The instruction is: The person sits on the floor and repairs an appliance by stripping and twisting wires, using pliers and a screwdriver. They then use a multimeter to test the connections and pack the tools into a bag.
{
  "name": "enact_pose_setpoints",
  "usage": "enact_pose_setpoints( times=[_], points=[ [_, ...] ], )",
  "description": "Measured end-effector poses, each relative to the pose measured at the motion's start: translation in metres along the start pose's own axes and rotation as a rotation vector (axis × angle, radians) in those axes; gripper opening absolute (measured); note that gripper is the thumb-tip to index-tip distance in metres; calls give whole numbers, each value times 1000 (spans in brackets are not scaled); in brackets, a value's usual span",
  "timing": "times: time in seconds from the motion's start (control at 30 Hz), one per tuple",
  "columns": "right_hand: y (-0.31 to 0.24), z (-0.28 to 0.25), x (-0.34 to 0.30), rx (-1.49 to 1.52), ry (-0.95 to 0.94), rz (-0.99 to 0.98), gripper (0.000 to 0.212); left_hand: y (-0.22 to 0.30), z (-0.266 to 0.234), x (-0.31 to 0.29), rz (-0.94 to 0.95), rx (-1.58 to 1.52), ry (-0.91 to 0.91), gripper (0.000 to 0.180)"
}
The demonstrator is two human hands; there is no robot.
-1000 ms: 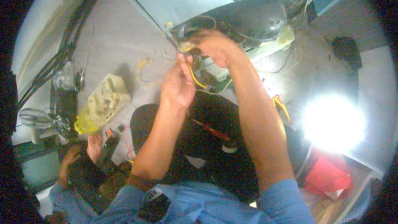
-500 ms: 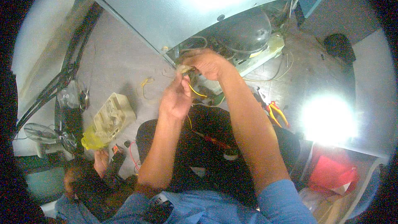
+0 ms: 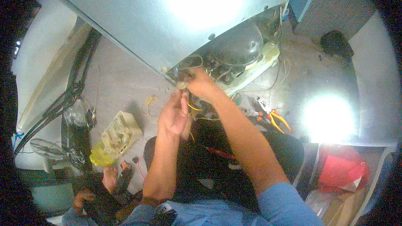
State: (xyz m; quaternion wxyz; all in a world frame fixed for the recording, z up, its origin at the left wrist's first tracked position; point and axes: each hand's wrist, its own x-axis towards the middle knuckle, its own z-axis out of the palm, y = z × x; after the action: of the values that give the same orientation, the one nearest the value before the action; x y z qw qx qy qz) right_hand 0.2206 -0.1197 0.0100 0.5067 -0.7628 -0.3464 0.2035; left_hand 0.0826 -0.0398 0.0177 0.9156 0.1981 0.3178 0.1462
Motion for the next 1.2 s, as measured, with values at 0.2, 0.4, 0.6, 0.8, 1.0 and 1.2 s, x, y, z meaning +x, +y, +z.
enact_pose_setpoints(
  times=[0.2,0.4,0.6,0.8,1.0,1.2],
  points=[
    [-16,39,-24,-71,615,-93,20,-10,3,-17,283,370,-78,18],
    [-14,35,-21,-25,564,-20,22,-5,21,-25,338,577,42,17],
    [3,29,-11,129,422,11,23,-19,11,-30,207,297,17,13],
    [-2,10,-13,31,246,-3,21,-21,6,-3,325,317,48,12],
    [-10,9,-33,-109,551,-125,12,-31,21,-17,308,270,62,8],
    [-18,20,-44,-101,700,-169,10,-24,1,-12,314,309,-26,10]
  ],
)
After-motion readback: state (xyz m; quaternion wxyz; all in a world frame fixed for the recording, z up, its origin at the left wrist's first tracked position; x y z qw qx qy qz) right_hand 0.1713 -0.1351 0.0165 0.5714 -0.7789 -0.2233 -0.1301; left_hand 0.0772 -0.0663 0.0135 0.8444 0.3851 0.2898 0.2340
